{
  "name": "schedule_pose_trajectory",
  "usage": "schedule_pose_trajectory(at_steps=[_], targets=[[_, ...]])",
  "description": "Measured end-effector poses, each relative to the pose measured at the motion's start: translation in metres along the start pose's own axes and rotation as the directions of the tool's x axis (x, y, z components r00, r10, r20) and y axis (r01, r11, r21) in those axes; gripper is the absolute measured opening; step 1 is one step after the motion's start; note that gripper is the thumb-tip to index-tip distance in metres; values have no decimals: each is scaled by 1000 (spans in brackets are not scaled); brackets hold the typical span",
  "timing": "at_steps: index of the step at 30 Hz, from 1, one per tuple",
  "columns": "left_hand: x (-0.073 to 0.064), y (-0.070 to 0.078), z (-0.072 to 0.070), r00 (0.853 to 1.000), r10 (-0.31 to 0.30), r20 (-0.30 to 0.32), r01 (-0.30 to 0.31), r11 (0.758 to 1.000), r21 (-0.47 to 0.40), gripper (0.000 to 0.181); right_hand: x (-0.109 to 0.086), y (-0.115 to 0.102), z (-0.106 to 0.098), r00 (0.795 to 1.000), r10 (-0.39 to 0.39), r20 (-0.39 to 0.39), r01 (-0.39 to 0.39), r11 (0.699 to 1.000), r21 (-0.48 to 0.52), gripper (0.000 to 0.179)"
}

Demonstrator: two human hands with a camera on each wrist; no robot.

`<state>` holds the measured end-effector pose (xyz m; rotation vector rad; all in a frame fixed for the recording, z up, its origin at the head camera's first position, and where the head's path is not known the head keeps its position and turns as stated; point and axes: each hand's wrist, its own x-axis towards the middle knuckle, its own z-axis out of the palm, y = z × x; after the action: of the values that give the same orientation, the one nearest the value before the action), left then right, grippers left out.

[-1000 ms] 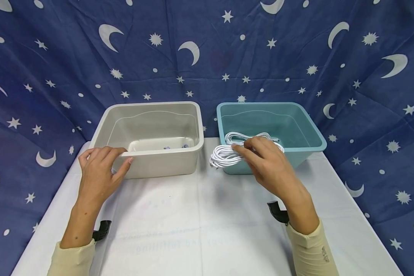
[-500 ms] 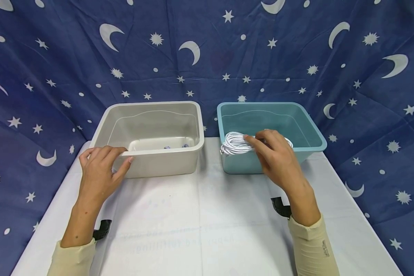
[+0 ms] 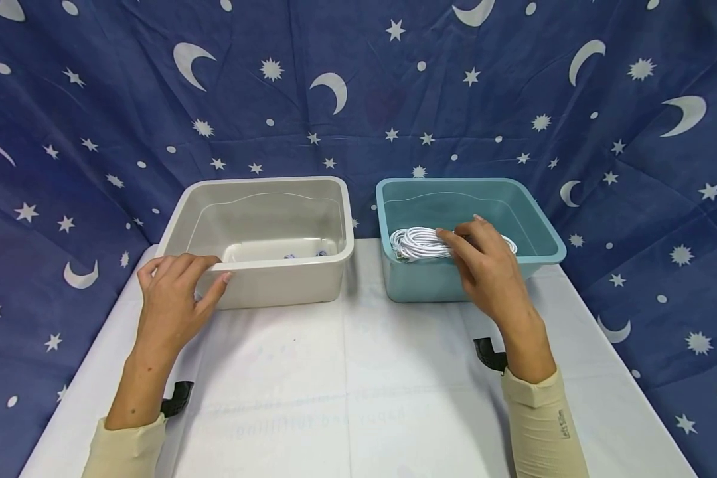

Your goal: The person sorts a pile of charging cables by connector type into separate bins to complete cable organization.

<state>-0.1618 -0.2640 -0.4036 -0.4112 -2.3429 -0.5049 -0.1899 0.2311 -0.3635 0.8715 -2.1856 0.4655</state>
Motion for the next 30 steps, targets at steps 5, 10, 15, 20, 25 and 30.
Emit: schedule_pose_trajectory(at_steps=[5, 10, 15, 20, 25, 30], targets=[[0, 0, 0, 1000, -3, 2, 3, 1000, 0, 30, -2, 4, 0, 1000, 26, 10, -25, 998, -53, 44], [0, 0, 0, 1000, -4, 4, 4, 1000, 0, 31, -4, 8, 3, 998, 69, -8, -70, 995, -68, 44], [0, 0, 0, 1000, -4, 4, 4, 1000, 2, 31, -5, 11, 3, 995, 99, -27, -100, 994, -48, 41], [-1, 0, 0, 1000, -9, 5, 9, 1000, 7, 32, -6, 11, 0, 994, 110, 9, -109, 992, -70, 40], [-1, -1, 0, 1000, -13, 8, 13, 1000, 7, 32, -7, 10, -1, 992, 124, 28, -122, 990, -68, 42], [-1, 0, 0, 1000, -11, 8, 11, 1000, 6, 32, -7, 9, -1, 991, 128, 39, -126, 990, -67, 42]])
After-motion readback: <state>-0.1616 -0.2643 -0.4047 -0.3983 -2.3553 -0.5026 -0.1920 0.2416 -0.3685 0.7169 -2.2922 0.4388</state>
